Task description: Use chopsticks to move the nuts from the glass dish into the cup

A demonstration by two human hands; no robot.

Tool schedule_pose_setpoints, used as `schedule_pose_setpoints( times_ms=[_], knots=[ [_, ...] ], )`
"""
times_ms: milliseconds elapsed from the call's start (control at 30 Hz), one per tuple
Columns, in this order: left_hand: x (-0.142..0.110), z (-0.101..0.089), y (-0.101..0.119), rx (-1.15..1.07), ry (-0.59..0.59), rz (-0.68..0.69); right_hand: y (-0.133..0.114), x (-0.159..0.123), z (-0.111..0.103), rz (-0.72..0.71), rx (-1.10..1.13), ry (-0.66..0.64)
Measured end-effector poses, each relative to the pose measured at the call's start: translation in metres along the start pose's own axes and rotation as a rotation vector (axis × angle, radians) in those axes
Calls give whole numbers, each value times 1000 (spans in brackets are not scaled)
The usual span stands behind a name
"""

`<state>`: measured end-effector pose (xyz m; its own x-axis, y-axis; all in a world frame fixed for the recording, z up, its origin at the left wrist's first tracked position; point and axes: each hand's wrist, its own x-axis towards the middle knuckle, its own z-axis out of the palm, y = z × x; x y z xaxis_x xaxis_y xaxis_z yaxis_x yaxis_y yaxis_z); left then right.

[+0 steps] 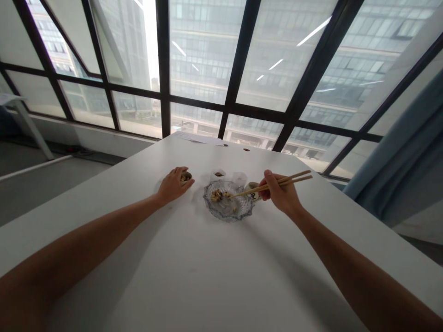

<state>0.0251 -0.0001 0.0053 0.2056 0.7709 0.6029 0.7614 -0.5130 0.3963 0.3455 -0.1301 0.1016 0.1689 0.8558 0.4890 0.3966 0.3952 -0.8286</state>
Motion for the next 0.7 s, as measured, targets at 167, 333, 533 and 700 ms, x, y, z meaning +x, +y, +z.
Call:
schedule_pose_setpoints(
  times_ms=[167, 333, 533, 700],
  knots=[
    [0, 1, -3, 7, 3, 14, -9, -10, -10, 59, -142, -53],
    [-1, 0, -3, 4, 5, 4, -11, -11, -4, 100, -203, -109],
    [-1, 0, -2, -6, 6, 6, -13, -10, -6, 69, -259, -182],
    [-1, 0, -2, -37, 19, 6, -17, -13, -10, 9, -353, -271]
  ],
)
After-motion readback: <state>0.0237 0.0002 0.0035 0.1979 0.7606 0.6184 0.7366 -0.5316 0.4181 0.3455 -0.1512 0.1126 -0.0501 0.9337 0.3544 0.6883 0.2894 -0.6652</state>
